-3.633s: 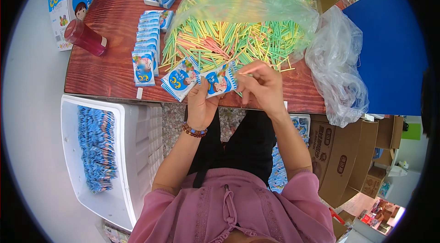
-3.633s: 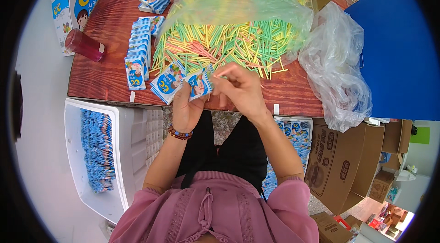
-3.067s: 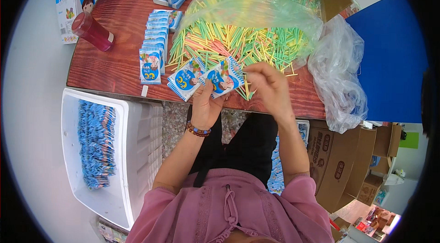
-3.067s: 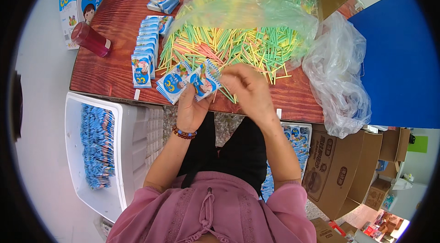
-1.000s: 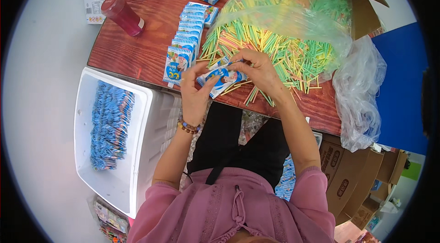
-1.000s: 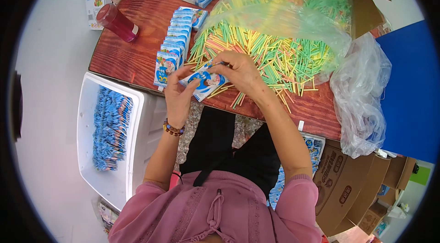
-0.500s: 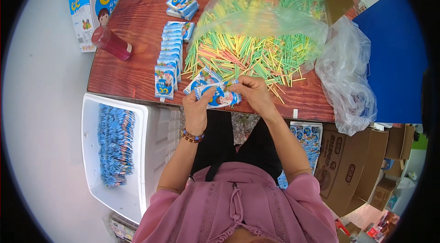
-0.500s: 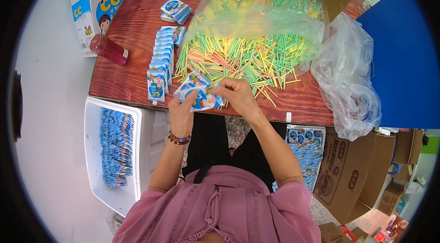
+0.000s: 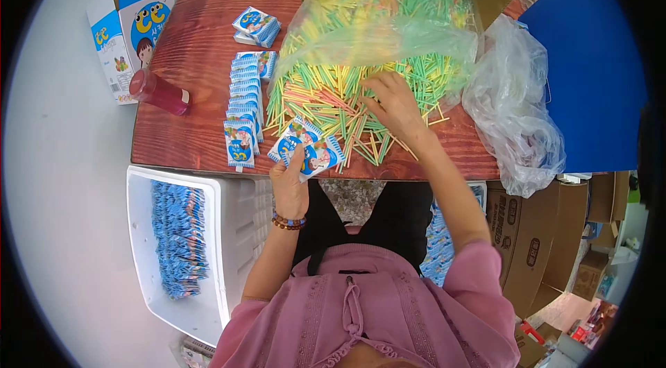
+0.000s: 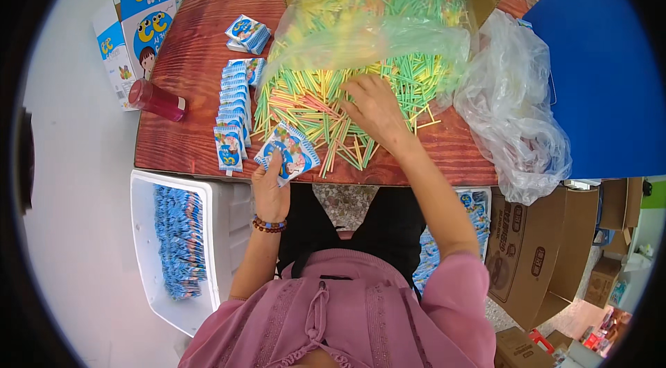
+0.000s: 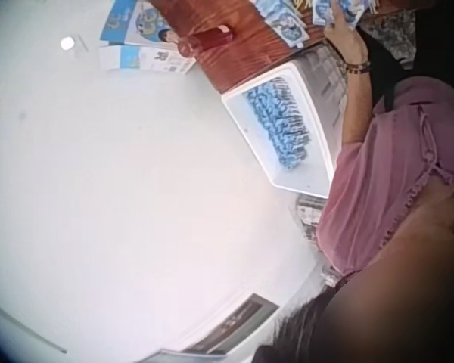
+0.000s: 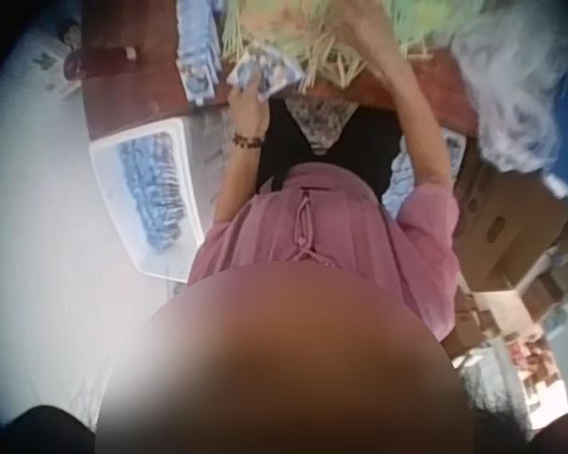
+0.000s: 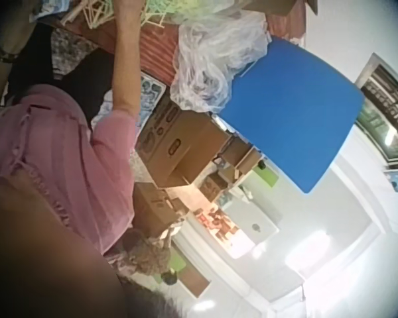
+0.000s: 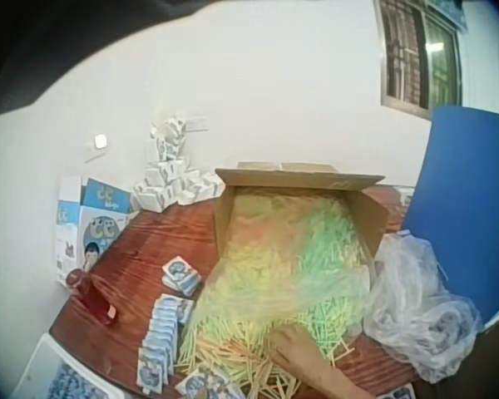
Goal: Assembling toy kits by grouping blue packets with colorful plastic sticks on a work table.
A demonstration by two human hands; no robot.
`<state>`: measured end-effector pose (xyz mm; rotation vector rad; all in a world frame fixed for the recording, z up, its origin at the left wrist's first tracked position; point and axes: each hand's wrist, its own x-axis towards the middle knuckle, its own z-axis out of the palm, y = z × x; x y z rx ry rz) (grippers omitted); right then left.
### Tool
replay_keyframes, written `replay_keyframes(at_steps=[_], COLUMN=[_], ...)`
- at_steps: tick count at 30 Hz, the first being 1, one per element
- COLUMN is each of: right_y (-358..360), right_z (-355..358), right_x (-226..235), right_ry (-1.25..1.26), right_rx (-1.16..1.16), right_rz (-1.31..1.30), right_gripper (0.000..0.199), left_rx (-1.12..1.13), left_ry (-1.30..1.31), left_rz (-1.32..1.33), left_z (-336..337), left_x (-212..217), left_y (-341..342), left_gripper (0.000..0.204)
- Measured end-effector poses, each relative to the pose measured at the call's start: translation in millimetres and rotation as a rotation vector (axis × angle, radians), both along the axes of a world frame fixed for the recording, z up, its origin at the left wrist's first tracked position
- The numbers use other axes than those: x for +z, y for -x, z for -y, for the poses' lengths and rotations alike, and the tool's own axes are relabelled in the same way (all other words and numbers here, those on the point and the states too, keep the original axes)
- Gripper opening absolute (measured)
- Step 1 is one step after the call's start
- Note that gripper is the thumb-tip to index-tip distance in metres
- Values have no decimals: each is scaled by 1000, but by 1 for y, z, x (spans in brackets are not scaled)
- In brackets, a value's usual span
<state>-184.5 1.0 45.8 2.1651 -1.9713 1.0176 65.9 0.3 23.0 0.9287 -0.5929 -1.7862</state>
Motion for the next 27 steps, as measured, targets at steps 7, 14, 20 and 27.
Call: replay_keyframes(at_steps=[7,14,20,27], right_y=[18,6,15,17], right_z=[53,64,66,46], right_x=[-8,-8,-22,-20], right_ry=[23,-269,-216,-33], right_rx=[135,258,240,187], right_rz=[-478,-538,-505,-133], right_gripper=[36,29,27,37], left_rx=[-19,-50,-67,-53], left_ry=[-67,-117,-119,-152], left_rz=[-12,-3,-39,-27], left_z=[-11,-2,3,2], left_x=[2,1,2,0], left_y=[-3,-4,-3,-4], left_gripper=[13,12,12,14])
